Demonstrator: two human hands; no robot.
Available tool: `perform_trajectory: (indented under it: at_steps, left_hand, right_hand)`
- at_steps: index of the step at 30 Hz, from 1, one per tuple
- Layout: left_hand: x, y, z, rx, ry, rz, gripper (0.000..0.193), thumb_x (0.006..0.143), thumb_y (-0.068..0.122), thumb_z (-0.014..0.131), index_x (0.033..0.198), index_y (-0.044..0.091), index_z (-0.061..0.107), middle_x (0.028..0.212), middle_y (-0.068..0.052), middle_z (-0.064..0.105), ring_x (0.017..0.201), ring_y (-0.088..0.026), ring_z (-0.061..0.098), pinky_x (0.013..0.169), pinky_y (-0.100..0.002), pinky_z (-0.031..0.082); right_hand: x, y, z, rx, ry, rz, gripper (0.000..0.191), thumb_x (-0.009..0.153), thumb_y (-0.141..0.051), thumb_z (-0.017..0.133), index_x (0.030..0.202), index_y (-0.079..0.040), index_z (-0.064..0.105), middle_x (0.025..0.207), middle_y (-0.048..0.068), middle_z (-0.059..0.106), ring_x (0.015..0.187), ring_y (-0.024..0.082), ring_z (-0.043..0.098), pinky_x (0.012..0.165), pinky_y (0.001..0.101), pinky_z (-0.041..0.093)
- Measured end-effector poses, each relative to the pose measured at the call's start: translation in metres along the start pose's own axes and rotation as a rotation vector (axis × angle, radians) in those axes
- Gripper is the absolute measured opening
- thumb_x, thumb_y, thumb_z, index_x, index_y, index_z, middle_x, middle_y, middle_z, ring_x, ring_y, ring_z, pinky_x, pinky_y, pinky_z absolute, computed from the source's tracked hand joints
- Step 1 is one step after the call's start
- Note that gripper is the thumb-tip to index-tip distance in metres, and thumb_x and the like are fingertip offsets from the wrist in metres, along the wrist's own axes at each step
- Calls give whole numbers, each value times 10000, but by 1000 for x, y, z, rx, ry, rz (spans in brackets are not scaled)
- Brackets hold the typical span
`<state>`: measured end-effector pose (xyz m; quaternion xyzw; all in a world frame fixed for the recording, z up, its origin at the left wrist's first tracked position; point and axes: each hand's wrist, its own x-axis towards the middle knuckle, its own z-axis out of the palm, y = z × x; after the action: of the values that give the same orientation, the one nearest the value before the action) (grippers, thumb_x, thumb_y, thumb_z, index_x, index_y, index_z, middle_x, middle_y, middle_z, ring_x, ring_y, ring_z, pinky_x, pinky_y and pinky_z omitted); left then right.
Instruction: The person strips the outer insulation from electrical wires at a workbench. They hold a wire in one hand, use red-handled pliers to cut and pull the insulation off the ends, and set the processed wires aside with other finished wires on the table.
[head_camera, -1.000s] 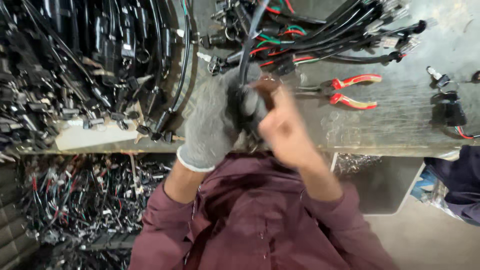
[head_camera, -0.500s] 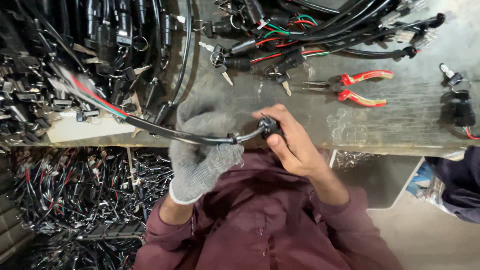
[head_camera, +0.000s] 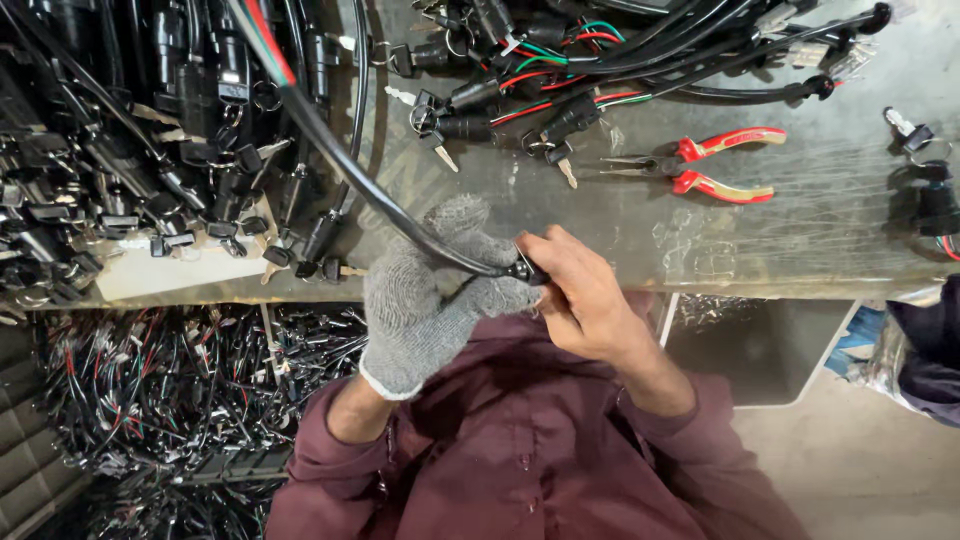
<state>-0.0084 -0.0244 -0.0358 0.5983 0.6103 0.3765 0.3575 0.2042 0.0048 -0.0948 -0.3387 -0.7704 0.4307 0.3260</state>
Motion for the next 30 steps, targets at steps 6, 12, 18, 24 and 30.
perform_trajectory:
  at_steps: [6,12,18,24,30]
  left_hand:
    - [-7,-6,13,-244,19,-124,566,817,205,896,1291,35,635,1081,-90,763,883,-197,775,760,-308,596]
    - [-19,-12,15,-97,18,-24,584,914,76,722,1428,-26,463,1057,-103,738,862,-239,737,799,-340,569]
    - [-4,1,16,46,92,236,703,944,212,789,1500,-1,415,1432,-229,558,1273,-395,586,1074,-445,495]
    - [16,-11,9,-188,-291,321,451,992,256,677,1397,67,615,1464,-148,606,1372,-362,553,1155,-415,450]
    - [17,-14,11,-245,-296,275,300,979,166,715,1258,61,676,1392,-93,655,1359,-333,562,1154,-409,435]
  right_hand:
    - [-13,9,17,92,89,12,401,955,19,573,1349,50,509,983,173,522,796,297,529,727,360,463]
    - [-15,8,17,354,50,280,372,1065,-216,569,1313,59,530,881,46,516,703,101,504,668,252,427]
    - [-17,16,9,778,41,453,358,1045,-342,610,1115,9,619,843,-52,481,711,15,384,623,194,330]
    - [-13,11,10,665,-47,324,300,1039,-248,592,1130,29,661,911,-12,594,818,60,495,724,252,449]
    - [8,8,-2,610,-144,282,393,1077,-286,548,1315,23,595,1155,23,691,1007,84,584,910,286,528]
